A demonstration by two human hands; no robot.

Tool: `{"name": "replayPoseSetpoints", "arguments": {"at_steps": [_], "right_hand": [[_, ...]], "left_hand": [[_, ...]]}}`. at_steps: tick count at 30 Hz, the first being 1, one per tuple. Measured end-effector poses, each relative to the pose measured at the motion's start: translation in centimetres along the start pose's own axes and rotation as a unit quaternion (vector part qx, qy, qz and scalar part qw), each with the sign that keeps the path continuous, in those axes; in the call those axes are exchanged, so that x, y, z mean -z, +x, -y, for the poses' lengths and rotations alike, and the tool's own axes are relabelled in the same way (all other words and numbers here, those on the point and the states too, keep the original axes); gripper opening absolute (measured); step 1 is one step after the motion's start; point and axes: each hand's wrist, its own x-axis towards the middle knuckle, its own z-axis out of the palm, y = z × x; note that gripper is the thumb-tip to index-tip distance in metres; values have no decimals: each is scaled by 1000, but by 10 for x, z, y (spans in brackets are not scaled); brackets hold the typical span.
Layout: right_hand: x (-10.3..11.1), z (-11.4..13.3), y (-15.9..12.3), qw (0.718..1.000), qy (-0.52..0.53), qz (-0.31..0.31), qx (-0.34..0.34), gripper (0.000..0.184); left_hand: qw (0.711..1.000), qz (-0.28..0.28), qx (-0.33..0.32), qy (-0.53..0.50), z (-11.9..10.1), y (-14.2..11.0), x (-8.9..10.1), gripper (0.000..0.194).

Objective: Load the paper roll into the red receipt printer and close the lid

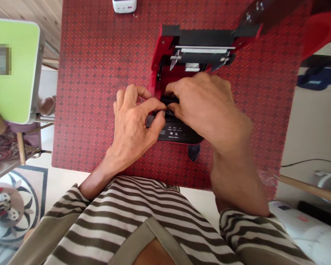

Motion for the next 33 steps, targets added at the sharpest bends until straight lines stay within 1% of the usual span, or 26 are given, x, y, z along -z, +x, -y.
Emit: {"name": "replayPoseSetpoints", "arguments": {"at_steps": [2,5,11,13,15,17,19,21,23,25,27,29,31,33], "right_hand": [[5,5,-2,1000,-16,18,-1,44],[6,6,-3,999,-33,19,-6,49],[7,9,-7,999,-37,28,-12,51],[4,6,-7,999,-33,20,-15,49],[-4,-3,-9,1000,-7,-26,1,44],[-14,-17,-15,992,53,-101,56,37],[-24,-33,-27,969,123,-181,118,34],[-30,-47,-41,943,172,-234,163,32],[-34,-56,-54,925,198,-252,205,30],[-39,-58,-61,918,217,-240,231,34],[-45,-55,-63,913,235,-236,234,34],[-50,-51,-62,903,250,-261,234,34],[-53,-47,-62,891,254,-295,236,30],[-53,-43,-63,893,247,-310,214,28]], "left_hand": [[1000,-5,6,14,-1,2,-1,20],[1000,3,8,18,-1,4,-2,22],[999,-2,25,30,-2,3,-3,22],[999,-3,29,30,-2,2,-5,22],[999,-15,14,24,0,1,-6,20],[1000,-25,-5,10,3,0,-5,18],[999,-27,-21,-2,5,0,-5,17],[999,-32,-37,-11,6,-1,-4,16],[997,-46,-61,-19,5,-3,-2,14],[997,-37,-69,-17,3,-5,0,15],[998,-3,-61,0,0,-7,3,18],[998,18,-56,17,-2,-9,6,19],[997,24,-65,23,-3,-10,7,20],[996,18,-78,25,-3,-11,7,21]]}}
